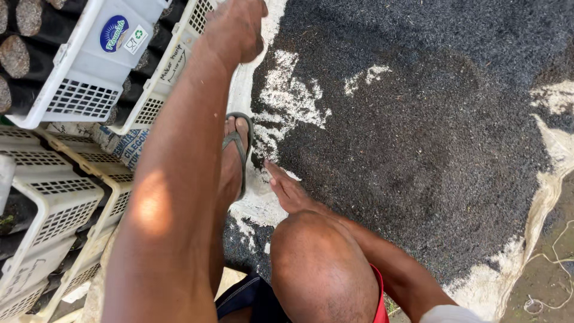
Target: The person repeatedly scoops and sifts a pile of dark seeds on a white sack using both hands. The hands lift and drop the seeds to separate lighter material, continuing the same motion across the pile.
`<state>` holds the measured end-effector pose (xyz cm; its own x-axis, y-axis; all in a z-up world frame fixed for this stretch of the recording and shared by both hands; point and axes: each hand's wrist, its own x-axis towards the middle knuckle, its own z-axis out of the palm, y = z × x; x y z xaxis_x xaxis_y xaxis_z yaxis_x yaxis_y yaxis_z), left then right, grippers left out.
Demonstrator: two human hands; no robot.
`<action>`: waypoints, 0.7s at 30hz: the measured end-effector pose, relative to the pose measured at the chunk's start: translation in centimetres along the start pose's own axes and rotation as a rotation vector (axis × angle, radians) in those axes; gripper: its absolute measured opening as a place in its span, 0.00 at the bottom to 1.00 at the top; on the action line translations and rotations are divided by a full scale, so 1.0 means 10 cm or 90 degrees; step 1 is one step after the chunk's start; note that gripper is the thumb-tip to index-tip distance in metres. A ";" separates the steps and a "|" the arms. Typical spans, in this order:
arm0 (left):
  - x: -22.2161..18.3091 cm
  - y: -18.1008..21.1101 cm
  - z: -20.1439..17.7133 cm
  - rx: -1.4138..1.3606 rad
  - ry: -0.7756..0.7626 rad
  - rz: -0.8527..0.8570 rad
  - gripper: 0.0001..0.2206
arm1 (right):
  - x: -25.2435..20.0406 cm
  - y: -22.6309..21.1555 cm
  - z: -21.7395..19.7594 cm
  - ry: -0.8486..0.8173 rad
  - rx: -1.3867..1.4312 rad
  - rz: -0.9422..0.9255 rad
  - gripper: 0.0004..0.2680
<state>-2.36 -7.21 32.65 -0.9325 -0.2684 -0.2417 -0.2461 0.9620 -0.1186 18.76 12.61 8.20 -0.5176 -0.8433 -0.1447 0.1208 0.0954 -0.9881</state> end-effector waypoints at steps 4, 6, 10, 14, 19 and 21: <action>0.30 -0.23 -0.24 0.180 -0.160 0.036 0.24 | 0.30 0.21 -0.15 0.212 -0.238 -0.019 0.23; 0.50 -0.33 -0.23 0.234 -0.188 0.055 0.25 | 0.32 0.18 -0.35 0.293 -0.302 -0.084 0.22; 0.88 -0.58 -0.04 0.020 -0.045 0.173 0.30 | 0.43 -0.02 -0.70 0.277 -0.165 0.013 0.16; 1.26 -0.72 0.34 0.061 -0.208 0.124 0.34 | 0.46 -0.13 -1.10 0.142 -0.081 0.176 0.12; 1.98 -0.69 0.59 0.121 -0.363 0.083 0.35 | 0.08 -0.18 -1.44 0.047 0.182 0.179 0.11; 2.31 -0.61 0.59 0.130 -0.367 0.084 0.35 | -0.12 -0.22 -1.40 0.056 0.229 0.209 0.11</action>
<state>-20.81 -19.53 22.11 -0.6444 -0.1877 -0.7413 -0.0305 0.9749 -0.2204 7.21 20.79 9.84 -0.4712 -0.7500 -0.4643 0.5663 0.1463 -0.8111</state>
